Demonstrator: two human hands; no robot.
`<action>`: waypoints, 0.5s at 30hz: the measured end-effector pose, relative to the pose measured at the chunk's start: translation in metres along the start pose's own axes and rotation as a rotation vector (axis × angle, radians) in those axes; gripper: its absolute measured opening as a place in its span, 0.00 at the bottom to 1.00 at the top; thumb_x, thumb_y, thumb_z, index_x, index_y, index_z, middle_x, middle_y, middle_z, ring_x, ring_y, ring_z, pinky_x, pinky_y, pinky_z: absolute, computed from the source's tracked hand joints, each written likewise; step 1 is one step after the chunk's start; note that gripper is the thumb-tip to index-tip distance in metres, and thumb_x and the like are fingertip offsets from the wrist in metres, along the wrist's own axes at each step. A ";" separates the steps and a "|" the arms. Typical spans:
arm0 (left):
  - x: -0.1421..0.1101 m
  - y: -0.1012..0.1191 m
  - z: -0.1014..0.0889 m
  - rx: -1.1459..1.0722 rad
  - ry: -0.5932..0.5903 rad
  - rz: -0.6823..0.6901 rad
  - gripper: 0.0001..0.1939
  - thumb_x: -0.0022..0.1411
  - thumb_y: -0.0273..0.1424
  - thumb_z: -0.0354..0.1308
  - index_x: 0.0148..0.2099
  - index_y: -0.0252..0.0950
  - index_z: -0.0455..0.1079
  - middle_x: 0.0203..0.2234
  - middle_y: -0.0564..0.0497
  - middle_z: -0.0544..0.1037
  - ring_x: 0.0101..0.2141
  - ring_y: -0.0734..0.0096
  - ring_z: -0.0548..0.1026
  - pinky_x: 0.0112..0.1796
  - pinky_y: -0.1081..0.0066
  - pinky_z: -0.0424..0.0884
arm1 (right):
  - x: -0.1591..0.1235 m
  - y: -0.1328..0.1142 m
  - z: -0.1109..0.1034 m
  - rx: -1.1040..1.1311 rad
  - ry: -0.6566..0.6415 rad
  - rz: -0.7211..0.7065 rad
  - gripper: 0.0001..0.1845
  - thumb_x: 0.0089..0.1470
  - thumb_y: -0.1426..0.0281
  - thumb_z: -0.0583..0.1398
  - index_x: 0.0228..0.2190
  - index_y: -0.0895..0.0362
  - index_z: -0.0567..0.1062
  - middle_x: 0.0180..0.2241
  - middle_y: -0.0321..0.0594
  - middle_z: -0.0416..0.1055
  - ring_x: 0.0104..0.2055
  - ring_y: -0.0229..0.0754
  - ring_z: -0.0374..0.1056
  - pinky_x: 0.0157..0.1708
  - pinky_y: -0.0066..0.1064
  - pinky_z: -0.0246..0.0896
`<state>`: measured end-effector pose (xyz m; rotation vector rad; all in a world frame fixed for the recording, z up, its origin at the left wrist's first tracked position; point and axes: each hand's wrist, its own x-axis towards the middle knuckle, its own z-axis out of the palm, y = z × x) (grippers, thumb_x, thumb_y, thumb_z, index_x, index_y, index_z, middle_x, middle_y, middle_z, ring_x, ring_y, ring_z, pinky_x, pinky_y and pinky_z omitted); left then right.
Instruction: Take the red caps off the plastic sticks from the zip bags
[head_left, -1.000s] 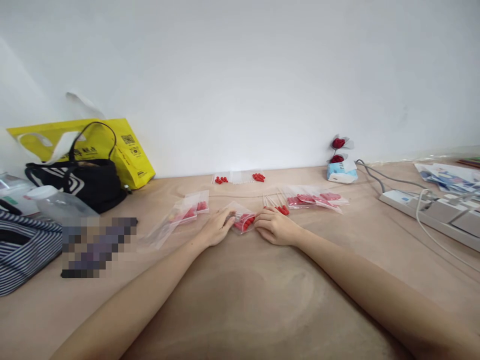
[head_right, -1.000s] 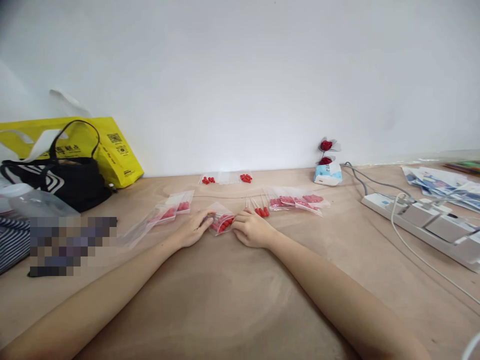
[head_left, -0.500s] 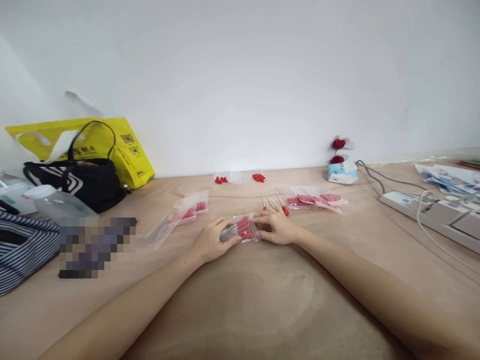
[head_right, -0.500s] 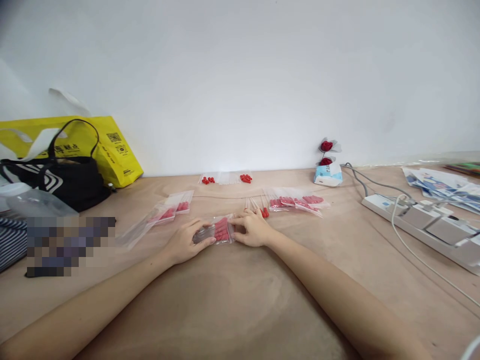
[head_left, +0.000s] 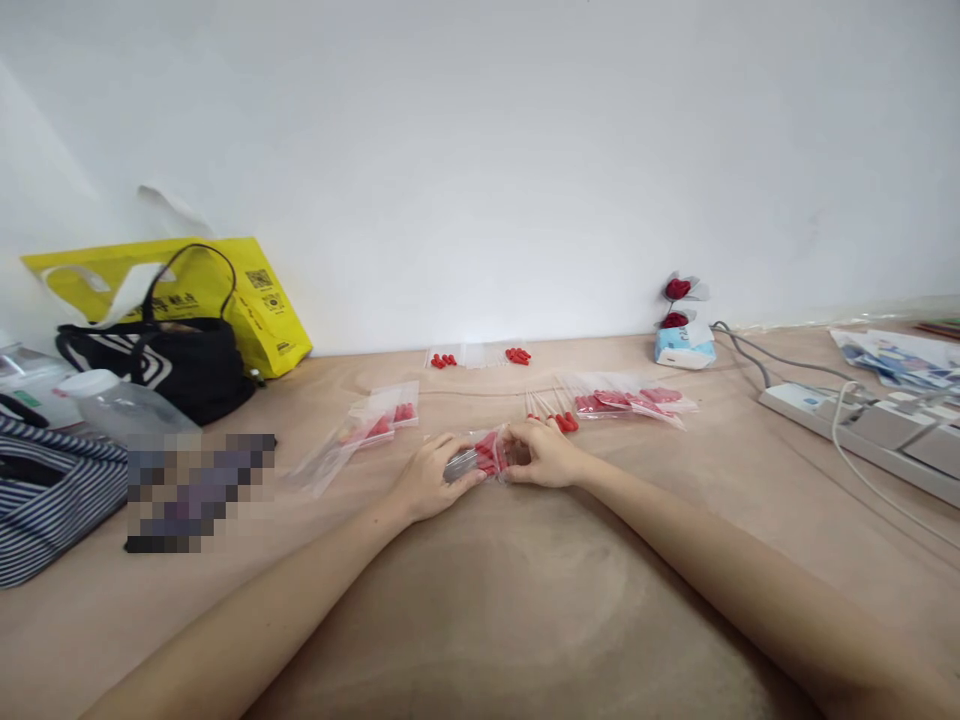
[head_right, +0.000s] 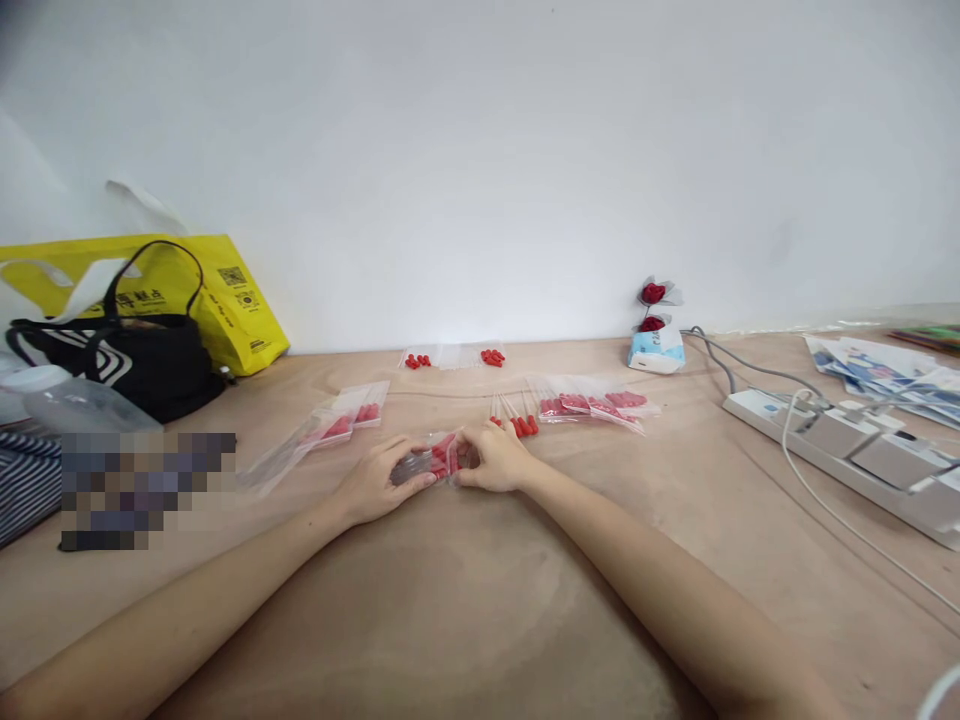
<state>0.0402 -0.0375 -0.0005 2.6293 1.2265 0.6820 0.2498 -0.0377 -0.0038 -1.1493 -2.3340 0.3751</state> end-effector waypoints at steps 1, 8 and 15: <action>0.000 0.000 0.000 -0.016 -0.008 0.012 0.16 0.54 0.41 0.52 0.42 0.37 0.66 0.36 0.48 0.72 0.38 0.65 0.70 0.40 0.66 0.65 | 0.001 0.000 0.001 0.031 -0.003 0.013 0.12 0.38 0.70 0.63 0.29 0.55 0.71 0.31 0.33 0.70 0.34 0.38 0.63 0.35 0.31 0.50; 0.001 0.000 -0.003 -0.149 -0.060 0.112 0.16 0.56 0.37 0.52 0.47 0.38 0.63 0.41 0.48 0.72 0.42 0.66 0.69 0.43 0.67 0.64 | -0.002 0.006 0.006 0.181 -0.018 -0.008 0.19 0.37 0.69 0.65 0.35 0.57 0.69 0.32 0.35 0.71 0.34 0.37 0.65 0.35 0.30 0.52; 0.000 0.000 -0.003 -0.183 -0.088 0.120 0.17 0.57 0.36 0.52 0.48 0.38 0.62 0.45 0.48 0.71 0.45 0.67 0.68 0.46 0.67 0.63 | -0.002 -0.005 0.002 0.070 0.017 -0.017 0.16 0.37 0.64 0.65 0.29 0.56 0.70 0.27 0.33 0.70 0.33 0.37 0.64 0.39 0.33 0.51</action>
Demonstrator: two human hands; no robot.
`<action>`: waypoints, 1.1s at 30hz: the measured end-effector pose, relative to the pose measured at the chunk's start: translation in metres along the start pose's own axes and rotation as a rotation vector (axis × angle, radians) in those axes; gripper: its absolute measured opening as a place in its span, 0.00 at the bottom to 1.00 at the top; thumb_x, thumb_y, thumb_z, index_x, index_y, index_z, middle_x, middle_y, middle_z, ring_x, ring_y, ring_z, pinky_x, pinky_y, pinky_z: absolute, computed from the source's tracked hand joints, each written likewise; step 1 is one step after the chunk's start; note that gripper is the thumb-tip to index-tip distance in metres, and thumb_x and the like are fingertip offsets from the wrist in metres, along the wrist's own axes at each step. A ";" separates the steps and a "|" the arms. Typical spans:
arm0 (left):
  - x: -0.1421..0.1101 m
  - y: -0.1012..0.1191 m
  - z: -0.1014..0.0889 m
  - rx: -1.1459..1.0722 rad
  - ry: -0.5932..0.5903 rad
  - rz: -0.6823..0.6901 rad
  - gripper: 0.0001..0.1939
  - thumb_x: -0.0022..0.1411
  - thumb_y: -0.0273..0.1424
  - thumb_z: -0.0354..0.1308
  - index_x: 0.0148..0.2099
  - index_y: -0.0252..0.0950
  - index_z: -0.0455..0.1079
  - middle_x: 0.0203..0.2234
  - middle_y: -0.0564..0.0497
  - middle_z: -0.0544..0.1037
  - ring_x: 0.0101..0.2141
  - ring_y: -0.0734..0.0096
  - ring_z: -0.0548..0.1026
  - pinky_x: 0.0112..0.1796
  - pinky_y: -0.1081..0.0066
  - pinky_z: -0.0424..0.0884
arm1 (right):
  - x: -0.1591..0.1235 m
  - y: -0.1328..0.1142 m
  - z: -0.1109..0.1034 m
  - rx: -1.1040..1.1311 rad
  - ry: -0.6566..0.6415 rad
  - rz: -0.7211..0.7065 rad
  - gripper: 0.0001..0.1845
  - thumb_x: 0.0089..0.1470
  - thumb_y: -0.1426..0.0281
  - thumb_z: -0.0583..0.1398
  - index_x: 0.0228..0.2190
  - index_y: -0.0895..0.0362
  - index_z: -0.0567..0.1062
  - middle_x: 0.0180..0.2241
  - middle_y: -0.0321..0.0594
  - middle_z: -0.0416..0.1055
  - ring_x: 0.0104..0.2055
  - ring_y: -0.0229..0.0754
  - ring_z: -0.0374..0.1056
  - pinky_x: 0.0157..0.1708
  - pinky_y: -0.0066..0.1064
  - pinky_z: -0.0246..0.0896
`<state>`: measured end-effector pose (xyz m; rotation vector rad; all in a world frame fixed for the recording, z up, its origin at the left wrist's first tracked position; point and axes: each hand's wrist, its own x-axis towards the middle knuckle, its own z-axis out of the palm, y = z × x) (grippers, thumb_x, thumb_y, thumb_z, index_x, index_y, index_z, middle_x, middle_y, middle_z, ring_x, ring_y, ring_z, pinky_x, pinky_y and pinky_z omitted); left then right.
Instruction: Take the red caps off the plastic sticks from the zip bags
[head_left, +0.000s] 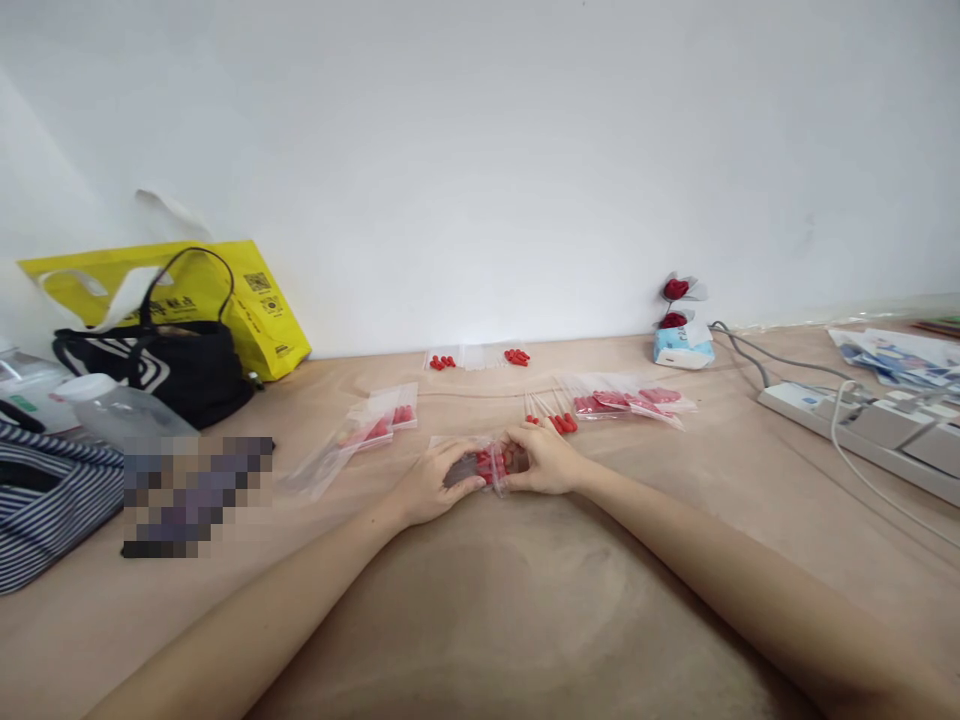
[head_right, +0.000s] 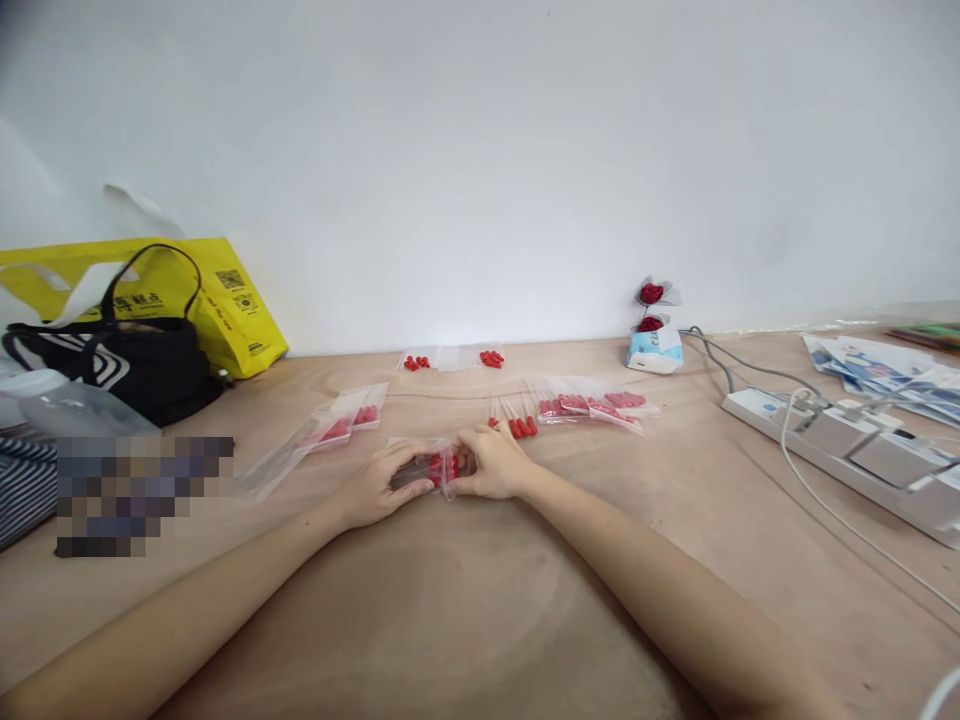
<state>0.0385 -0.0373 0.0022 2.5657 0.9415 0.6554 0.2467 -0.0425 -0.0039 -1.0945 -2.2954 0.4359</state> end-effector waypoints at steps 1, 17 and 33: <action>0.000 0.000 0.000 0.001 -0.006 -0.002 0.17 0.57 0.36 0.52 0.48 0.37 0.62 0.45 0.48 0.71 0.45 0.67 0.68 0.46 0.67 0.63 | 0.001 0.000 0.000 0.011 -0.008 0.013 0.15 0.37 0.65 0.65 0.28 0.57 0.69 0.26 0.33 0.69 0.31 0.36 0.63 0.38 0.32 0.51; 0.001 0.000 -0.002 0.034 -0.031 -0.047 0.16 0.55 0.37 0.53 0.46 0.38 0.64 0.43 0.50 0.73 0.43 0.67 0.69 0.45 0.67 0.64 | 0.001 0.010 -0.012 -0.021 -0.087 -0.024 0.11 0.40 0.64 0.63 0.27 0.56 0.72 0.27 0.33 0.72 0.32 0.37 0.65 0.36 0.29 0.50; 0.001 -0.003 -0.001 0.048 -0.036 -0.107 0.19 0.54 0.39 0.53 0.48 0.38 0.64 0.44 0.49 0.72 0.44 0.65 0.69 0.45 0.66 0.64 | 0.000 0.007 -0.016 -0.031 -0.120 -0.019 0.13 0.37 0.67 0.63 0.29 0.58 0.70 0.25 0.33 0.68 0.27 0.34 0.62 0.29 0.25 0.52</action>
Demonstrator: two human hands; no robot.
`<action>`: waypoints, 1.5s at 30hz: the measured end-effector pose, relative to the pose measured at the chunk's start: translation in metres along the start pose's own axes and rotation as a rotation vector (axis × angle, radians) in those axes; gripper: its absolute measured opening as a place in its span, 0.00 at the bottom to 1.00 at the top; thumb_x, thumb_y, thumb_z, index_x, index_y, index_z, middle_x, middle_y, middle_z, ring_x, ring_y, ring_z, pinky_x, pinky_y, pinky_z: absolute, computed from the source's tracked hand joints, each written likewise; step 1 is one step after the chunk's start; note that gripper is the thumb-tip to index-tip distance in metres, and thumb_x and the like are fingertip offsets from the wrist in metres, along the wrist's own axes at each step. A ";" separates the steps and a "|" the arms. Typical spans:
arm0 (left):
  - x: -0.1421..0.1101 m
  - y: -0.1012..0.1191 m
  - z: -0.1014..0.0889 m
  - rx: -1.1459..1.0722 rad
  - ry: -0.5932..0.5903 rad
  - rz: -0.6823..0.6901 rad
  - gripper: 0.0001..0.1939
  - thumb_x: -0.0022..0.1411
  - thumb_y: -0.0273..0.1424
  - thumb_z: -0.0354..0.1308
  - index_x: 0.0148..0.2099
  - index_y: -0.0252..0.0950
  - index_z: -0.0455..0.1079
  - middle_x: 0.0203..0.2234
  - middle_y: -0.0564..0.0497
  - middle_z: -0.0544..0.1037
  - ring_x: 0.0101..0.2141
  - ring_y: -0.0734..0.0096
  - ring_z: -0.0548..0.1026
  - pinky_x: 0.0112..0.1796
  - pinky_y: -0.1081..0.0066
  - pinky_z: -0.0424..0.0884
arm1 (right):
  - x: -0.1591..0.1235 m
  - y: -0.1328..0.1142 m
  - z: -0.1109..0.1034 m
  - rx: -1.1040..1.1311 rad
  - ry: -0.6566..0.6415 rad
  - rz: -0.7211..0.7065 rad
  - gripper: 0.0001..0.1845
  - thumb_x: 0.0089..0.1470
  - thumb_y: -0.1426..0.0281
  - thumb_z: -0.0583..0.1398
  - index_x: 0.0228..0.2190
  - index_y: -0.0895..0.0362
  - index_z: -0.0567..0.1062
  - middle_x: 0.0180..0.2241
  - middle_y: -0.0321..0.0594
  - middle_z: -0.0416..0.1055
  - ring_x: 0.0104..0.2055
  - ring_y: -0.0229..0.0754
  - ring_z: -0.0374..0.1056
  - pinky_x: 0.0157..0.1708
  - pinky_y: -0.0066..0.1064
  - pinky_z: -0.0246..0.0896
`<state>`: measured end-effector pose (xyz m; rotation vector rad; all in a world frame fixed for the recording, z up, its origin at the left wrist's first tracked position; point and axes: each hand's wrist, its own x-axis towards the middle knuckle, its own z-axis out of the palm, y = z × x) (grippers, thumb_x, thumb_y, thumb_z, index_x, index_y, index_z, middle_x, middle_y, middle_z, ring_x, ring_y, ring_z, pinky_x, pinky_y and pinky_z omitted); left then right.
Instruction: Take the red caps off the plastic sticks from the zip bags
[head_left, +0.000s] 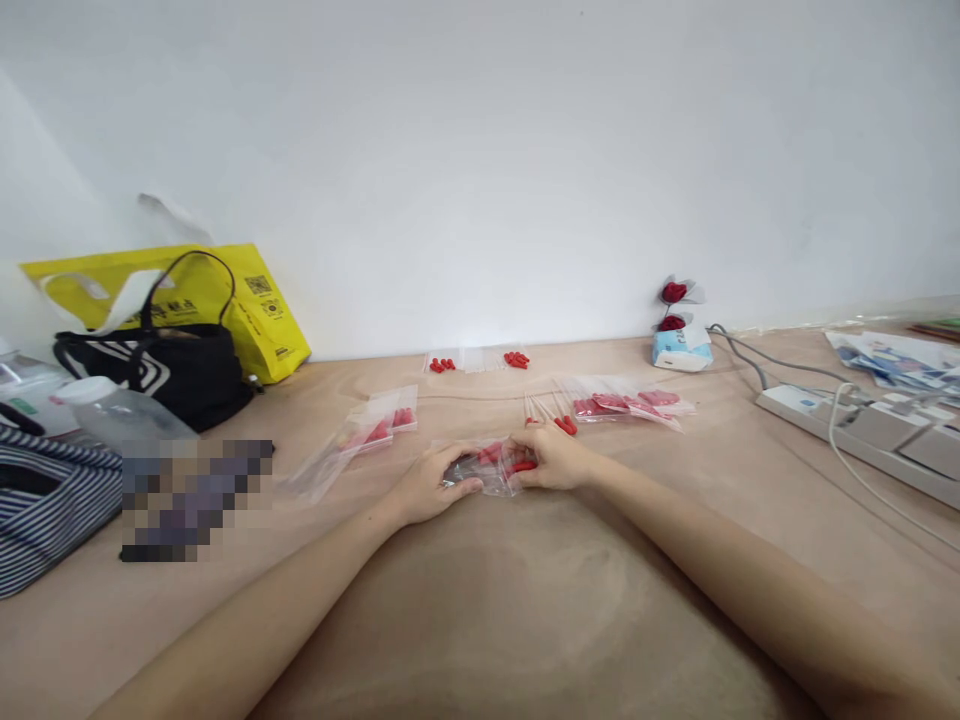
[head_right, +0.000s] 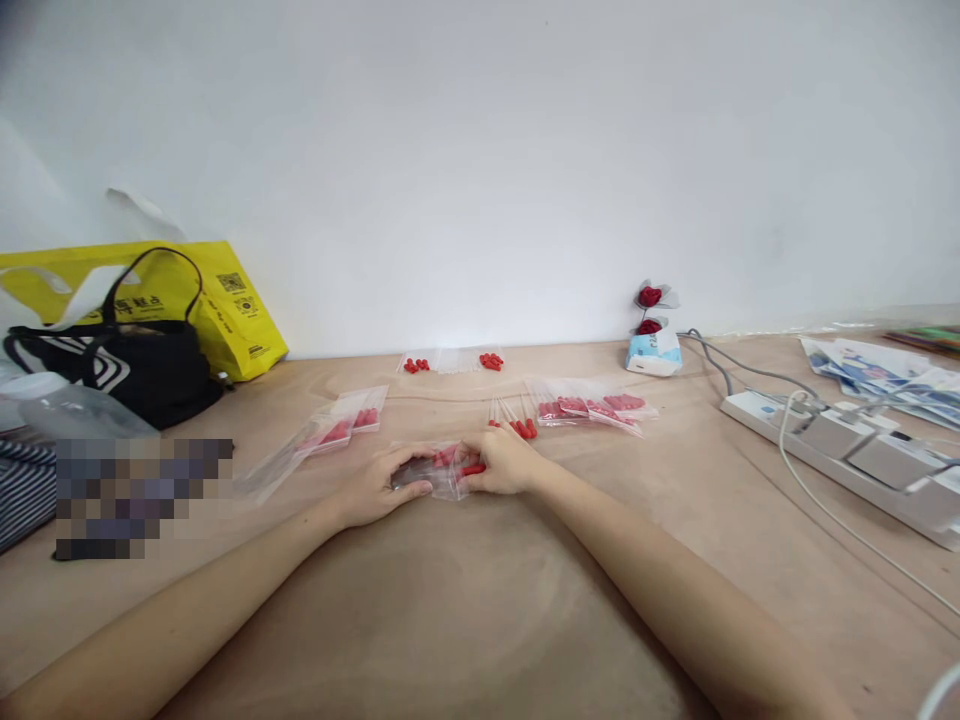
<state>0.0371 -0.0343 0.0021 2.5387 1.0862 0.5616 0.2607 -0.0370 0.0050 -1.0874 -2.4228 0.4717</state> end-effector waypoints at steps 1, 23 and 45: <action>0.000 0.000 -0.001 0.000 0.000 -0.007 0.19 0.54 0.39 0.53 0.47 0.38 0.64 0.44 0.49 0.72 0.44 0.65 0.69 0.45 0.66 0.64 | 0.000 0.000 0.000 0.019 -0.001 0.016 0.12 0.37 0.69 0.63 0.29 0.58 0.70 0.24 0.33 0.67 0.26 0.33 0.61 0.27 0.24 0.52; 0.003 -0.023 -0.010 0.106 0.100 -0.092 0.18 0.53 0.39 0.53 0.45 0.37 0.64 0.42 0.48 0.73 0.43 0.62 0.70 0.43 0.64 0.65 | -0.004 0.051 -0.043 0.202 0.797 0.370 0.06 0.40 0.67 0.58 0.22 0.58 0.67 0.21 0.35 0.64 0.24 0.35 0.60 0.25 0.28 0.57; 0.003 -0.021 -0.011 0.120 0.095 -0.076 0.18 0.54 0.39 0.52 0.45 0.37 0.64 0.42 0.47 0.72 0.44 0.63 0.69 0.44 0.63 0.64 | 0.000 0.053 0.002 -0.225 0.674 0.410 0.03 0.44 0.71 0.54 0.25 0.57 0.68 0.28 0.40 0.60 0.31 0.39 0.61 0.33 0.30 0.58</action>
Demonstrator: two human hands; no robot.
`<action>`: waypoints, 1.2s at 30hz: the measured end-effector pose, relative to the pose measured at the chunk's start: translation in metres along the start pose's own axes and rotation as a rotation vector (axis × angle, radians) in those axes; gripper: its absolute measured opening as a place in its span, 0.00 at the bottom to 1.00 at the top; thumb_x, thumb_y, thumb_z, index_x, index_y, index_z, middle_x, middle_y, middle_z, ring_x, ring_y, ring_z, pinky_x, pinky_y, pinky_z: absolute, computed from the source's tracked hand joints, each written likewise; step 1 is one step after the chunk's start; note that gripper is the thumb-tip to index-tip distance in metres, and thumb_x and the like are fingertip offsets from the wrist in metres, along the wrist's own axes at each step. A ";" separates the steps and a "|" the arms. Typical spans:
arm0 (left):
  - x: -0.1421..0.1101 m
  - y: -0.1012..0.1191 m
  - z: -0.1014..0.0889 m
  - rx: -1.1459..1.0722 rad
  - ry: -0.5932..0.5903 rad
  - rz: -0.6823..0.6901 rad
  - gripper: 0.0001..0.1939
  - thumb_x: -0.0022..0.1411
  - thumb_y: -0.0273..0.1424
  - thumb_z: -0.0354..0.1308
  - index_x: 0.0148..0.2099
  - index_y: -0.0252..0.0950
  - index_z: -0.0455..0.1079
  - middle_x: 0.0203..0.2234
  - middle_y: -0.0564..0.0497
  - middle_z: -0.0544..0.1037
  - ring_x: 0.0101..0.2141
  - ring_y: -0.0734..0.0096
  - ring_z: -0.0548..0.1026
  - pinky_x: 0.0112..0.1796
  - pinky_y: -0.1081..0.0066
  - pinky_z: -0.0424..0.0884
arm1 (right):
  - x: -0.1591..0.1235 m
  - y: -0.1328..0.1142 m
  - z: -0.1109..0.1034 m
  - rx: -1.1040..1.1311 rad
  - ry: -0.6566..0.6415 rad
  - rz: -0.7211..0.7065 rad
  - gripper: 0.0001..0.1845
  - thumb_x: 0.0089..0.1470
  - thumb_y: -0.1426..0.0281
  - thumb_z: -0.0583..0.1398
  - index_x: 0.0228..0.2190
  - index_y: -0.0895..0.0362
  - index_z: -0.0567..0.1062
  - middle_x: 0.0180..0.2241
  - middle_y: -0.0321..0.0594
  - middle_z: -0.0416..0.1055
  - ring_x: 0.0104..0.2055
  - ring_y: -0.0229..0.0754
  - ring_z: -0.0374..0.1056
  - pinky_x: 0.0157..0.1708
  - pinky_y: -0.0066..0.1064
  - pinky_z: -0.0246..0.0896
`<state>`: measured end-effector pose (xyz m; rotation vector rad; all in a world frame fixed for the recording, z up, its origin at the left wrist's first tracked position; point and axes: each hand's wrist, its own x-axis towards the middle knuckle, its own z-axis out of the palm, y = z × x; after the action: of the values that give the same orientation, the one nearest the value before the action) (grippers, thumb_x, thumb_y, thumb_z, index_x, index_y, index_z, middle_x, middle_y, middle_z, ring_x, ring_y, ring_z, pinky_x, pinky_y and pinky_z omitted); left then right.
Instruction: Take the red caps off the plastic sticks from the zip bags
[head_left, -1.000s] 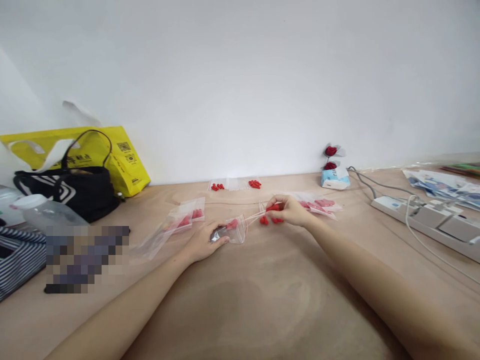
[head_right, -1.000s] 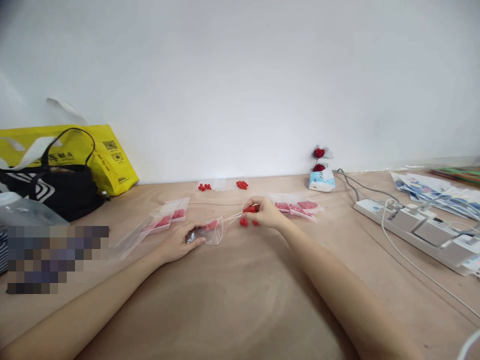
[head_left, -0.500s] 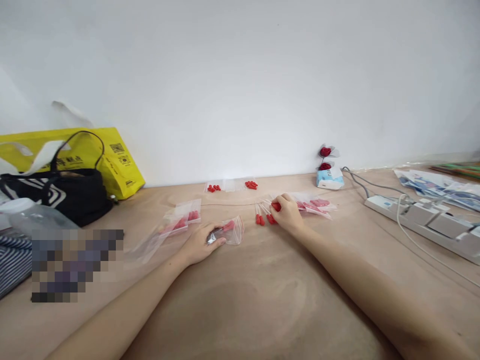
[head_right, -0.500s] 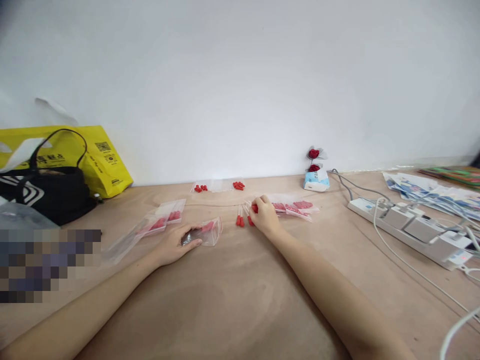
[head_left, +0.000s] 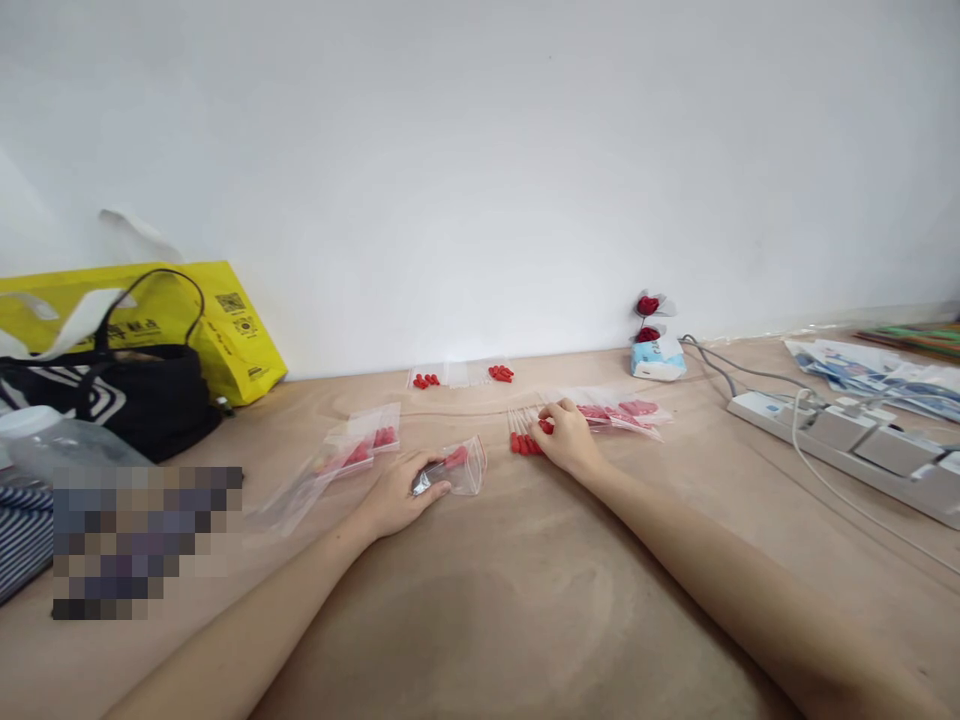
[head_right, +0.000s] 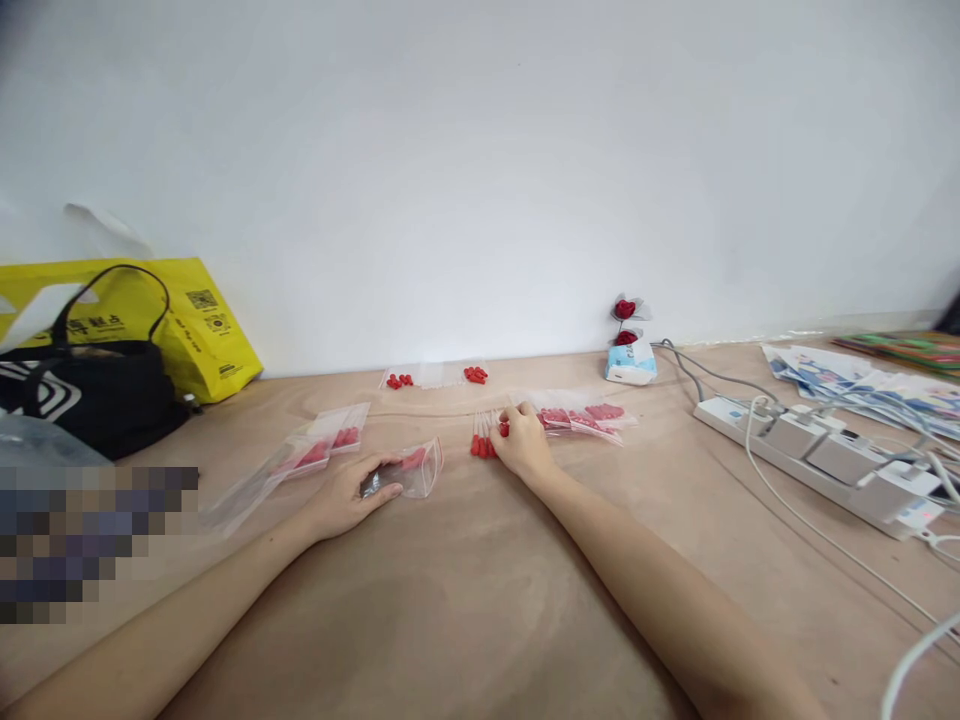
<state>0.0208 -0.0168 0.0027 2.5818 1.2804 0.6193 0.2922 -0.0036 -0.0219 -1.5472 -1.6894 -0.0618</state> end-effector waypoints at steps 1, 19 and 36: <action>0.000 0.000 0.000 0.004 0.002 0.000 0.18 0.54 0.39 0.52 0.45 0.37 0.64 0.42 0.47 0.73 0.43 0.63 0.70 0.44 0.64 0.65 | 0.000 0.000 0.000 0.005 0.006 0.003 0.04 0.44 0.70 0.55 0.25 0.57 0.68 0.28 0.40 0.60 0.31 0.39 0.61 0.33 0.30 0.58; 0.000 0.002 -0.001 0.020 -0.022 -0.020 0.20 0.55 0.40 0.50 0.49 0.38 0.64 0.46 0.48 0.71 0.47 0.61 0.67 0.47 0.62 0.63 | -0.005 -0.012 -0.010 -0.094 -0.024 -0.015 0.11 0.49 0.61 0.55 0.29 0.56 0.71 0.32 0.42 0.65 0.35 0.42 0.62 0.32 0.30 0.55; -0.005 0.021 0.006 -0.147 -0.089 0.049 0.19 0.58 0.37 0.48 0.50 0.37 0.64 0.46 0.49 0.72 0.46 0.66 0.69 0.47 0.66 0.64 | -0.027 -0.053 -0.001 -0.036 -0.428 -0.315 0.12 0.48 0.60 0.58 0.35 0.50 0.75 0.29 0.38 0.68 0.37 0.43 0.60 0.39 0.34 0.46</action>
<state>0.0358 -0.0333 0.0036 2.4965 1.1043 0.5770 0.2452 -0.0386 -0.0112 -1.3715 -2.2724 0.0828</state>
